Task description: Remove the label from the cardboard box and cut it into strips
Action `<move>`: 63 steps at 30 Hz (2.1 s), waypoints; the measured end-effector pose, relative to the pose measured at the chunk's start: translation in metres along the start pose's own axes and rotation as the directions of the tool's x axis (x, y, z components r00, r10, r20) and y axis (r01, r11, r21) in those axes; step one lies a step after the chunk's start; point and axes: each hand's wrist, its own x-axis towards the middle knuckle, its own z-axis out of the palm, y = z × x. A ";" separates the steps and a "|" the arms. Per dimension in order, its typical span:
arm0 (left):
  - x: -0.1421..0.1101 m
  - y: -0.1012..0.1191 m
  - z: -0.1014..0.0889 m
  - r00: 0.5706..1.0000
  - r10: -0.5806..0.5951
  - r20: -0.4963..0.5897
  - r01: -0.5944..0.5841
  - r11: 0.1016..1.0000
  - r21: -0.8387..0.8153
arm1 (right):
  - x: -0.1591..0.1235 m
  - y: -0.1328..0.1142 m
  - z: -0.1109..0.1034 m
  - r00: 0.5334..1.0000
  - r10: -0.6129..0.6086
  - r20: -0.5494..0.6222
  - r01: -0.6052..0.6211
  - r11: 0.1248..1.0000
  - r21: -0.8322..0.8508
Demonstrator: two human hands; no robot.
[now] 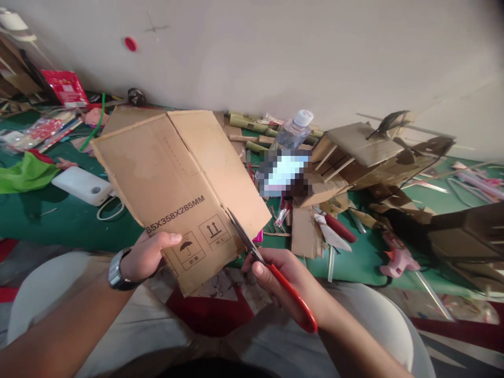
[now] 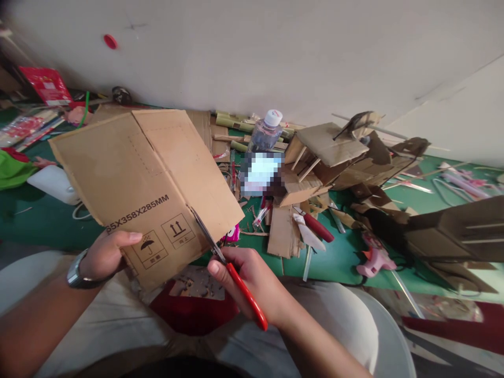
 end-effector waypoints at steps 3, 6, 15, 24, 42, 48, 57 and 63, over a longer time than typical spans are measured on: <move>0.001 0.000 -0.003 0.999 0.020 0.050 -0.020 1.000 0.007 | -0.001 -0.004 -0.001 1.000 0.009 0.010 -0.008 1.000 -0.024; -0.001 0.007 0.001 0.998 -0.026 0.062 0.026 1.000 -0.004 | -0.001 -0.006 0.000 1.000 0.014 0.021 -0.013 0.999 -0.032; -0.006 0.017 0.012 0.985 -0.103 0.139 0.123 0.981 -0.147 | 0.000 -0.005 0.003 0.999 0.005 0.043 -0.005 1.000 -0.001; 0.002 0.008 -0.008 0.963 -0.045 0.267 -0.025 0.968 0.251 | -0.003 -0.005 -0.001 1.000 0.005 0.009 -0.004 1.000 -0.019; 0.016 0.008 -0.024 0.847 -0.053 0.529 -0.290 0.787 0.544 | -0.002 0.000 -0.005 0.997 0.073 0.040 -0.077 0.993 0.092; 0.014 0.009 -0.025 0.857 -0.007 0.514 -0.307 0.796 0.522 | 0.001 0.008 -0.007 0.996 0.082 -0.020 -0.074 0.959 0.273; 0.006 0.012 -0.015 0.835 -0.007 0.551 -0.344 0.773 0.533 | 0.002 0.005 -0.008 0.997 -0.022 -0.075 0.032 0.991 0.128; 0.007 0.018 -0.010 0.782 0.104 0.615 -0.482 0.726 0.490 | 0.003 0.006 -0.010 0.998 -0.040 -0.058 0.037 0.998 -0.045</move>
